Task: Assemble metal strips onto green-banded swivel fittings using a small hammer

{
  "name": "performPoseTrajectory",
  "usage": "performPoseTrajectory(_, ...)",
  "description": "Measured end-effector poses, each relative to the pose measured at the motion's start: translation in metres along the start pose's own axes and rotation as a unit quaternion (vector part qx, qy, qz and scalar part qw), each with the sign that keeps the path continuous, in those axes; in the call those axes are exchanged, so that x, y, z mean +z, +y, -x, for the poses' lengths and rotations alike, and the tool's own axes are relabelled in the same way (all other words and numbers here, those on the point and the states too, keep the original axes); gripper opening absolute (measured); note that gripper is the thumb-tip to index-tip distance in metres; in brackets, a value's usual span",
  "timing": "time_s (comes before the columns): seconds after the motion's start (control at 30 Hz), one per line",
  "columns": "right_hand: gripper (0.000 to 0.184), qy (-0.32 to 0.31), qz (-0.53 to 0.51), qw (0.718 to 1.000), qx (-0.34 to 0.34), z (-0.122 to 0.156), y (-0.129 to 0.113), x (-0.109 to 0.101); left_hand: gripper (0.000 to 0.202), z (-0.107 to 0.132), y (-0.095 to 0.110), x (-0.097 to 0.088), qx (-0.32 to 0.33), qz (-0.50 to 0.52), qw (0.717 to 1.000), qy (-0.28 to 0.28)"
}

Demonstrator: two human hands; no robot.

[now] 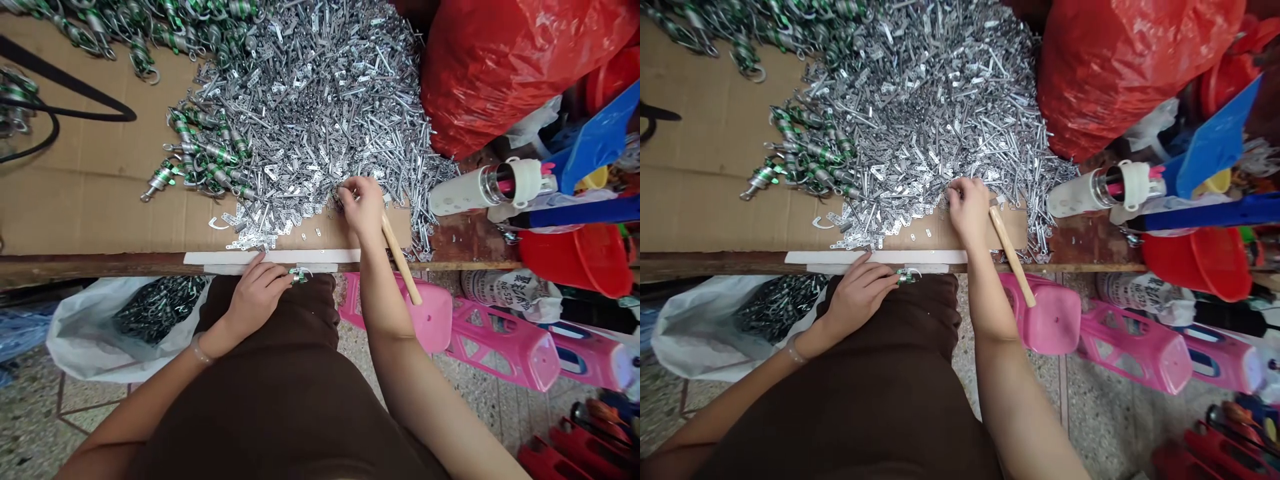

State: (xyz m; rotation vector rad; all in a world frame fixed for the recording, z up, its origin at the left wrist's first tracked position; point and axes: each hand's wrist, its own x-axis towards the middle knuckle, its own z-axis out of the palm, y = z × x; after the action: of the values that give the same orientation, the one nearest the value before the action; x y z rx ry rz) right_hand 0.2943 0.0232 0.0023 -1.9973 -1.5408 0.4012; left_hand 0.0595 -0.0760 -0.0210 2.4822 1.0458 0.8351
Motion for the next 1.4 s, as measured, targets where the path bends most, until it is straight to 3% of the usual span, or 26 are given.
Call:
performPoseTrajectory(0.07,0.012,0.014,-0.132,0.99,0.047,0.012,0.0,-0.007,0.013,0.0,0.0,0.0,0.0,0.001,1.0,0.004)
performPoseTrajectory(0.17,0.013,-0.094,-0.286,0.947,0.11,0.045,-0.008,-0.012,0.012,0.0,-0.001,0.0,0.004,-0.003,1.0,0.003)
performPoseTrajectory(0.27,0.009,-0.207,-0.318,0.914,0.145,0.082,-0.02,-0.009,0.012,-0.002,-0.001,-0.001,0.011,-0.012,1.0,-0.005)
performPoseTrajectory(0.37,0.008,-0.244,-0.323,0.896,0.181,0.107,-0.026,-0.003,0.012,-0.003,0.0,-0.002,0.013,-0.019,1.0,-0.011)
performPoseTrajectory(0.6,0.023,-0.263,-0.435,0.803,0.312,0.115,-0.02,0.002,0.017,-0.006,0.002,-0.004,0.012,-0.03,0.999,-0.029)
performPoseTrajectory(0.77,0.029,-0.28,-0.491,0.762,0.315,0.115,-0.022,-0.002,0.016,-0.006,0.003,-0.005,0.008,-0.027,0.999,-0.035)
performPoseTrajectory(0.87,0.036,-0.253,-0.495,0.785,0.275,0.118,-0.023,-0.004,0.017,-0.006,0.003,-0.004,0.001,-0.019,0.999,-0.035)
performPoseTrajectory(1.07,0.021,-0.157,-0.386,0.889,0.193,0.131,-0.026,-0.002,0.018,-0.004,0.003,-0.002,-0.004,-0.015,1.0,-0.025)
performPoseTrajectory(1.23,0.011,-0.111,-0.174,0.975,0.077,0.144,-0.035,0.007,0.018,-0.004,0.003,-0.003,0.001,-0.02,1.0,-0.02)
performPoseTrajectory(1.4,0.013,-0.09,-0.029,0.995,0.034,0.154,-0.044,0.02,0.019,-0.004,0.004,-0.003,-0.002,-0.022,1.0,-0.02)
